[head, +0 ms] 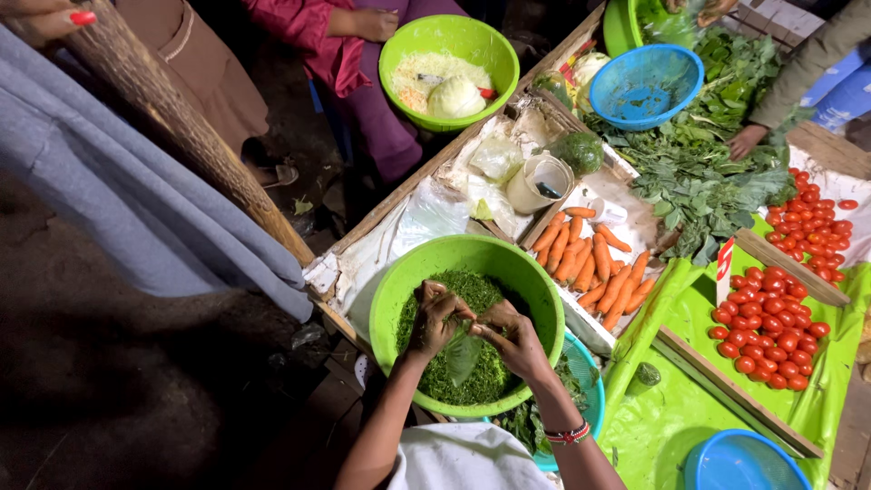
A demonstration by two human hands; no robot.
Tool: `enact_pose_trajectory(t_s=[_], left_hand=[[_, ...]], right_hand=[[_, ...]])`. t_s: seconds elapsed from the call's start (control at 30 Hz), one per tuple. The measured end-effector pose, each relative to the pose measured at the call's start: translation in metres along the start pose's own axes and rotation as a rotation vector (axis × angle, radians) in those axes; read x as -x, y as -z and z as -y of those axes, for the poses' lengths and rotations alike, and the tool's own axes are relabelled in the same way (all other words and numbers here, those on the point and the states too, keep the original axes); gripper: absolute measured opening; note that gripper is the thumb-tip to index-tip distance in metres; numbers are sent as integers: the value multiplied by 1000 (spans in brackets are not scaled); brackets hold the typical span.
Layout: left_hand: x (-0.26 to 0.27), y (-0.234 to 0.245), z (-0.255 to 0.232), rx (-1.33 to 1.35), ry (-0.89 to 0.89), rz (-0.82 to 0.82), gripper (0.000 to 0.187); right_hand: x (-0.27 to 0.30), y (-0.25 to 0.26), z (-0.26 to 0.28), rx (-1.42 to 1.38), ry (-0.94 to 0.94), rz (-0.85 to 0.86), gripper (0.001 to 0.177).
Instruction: The person fills plastic bags with chopped green vegetables from a large bowl by hand. They gather handfuls of the vegetables and stuff them into small clear bags.
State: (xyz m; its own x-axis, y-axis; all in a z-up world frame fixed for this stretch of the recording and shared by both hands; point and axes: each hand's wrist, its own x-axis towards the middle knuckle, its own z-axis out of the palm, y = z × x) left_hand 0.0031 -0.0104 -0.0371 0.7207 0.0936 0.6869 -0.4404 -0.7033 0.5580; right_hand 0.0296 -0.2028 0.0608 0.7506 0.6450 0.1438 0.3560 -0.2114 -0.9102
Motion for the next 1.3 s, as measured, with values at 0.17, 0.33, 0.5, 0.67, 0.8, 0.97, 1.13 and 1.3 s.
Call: enact_pose_trajectory(t_s=[0.17,0.33,0.5,0.67,0.8,0.97,1.13,1.3], left_hand=[[10,5,9,103,15,105,21],[-7,46,-26,-2,-4,180,29],[-25,69,-59,-216,-30,252,39],[-8,46,-46,-95,23,231,22],[4,18,-26,-22,-14,200,18],[12,7,-47,18,-182,176,13],[10,26,-54,9,-14,289,23],[19,14,-44,56,28,466,28]], right_hand=[[4,-12,5,141,-6,-28,18],[0,-9,26,425,377,-114,21],[-6,-10,30,480,421,-205,25],[-6,-16,28,479,333,-331,24],[-1,-25,12,446,184,-412,23],[-19,-20,-38,360,-146,-542,16],[-16,-15,-56,99,-197,-487,18],[-12,-20,-84,165,-400,-488,19]])
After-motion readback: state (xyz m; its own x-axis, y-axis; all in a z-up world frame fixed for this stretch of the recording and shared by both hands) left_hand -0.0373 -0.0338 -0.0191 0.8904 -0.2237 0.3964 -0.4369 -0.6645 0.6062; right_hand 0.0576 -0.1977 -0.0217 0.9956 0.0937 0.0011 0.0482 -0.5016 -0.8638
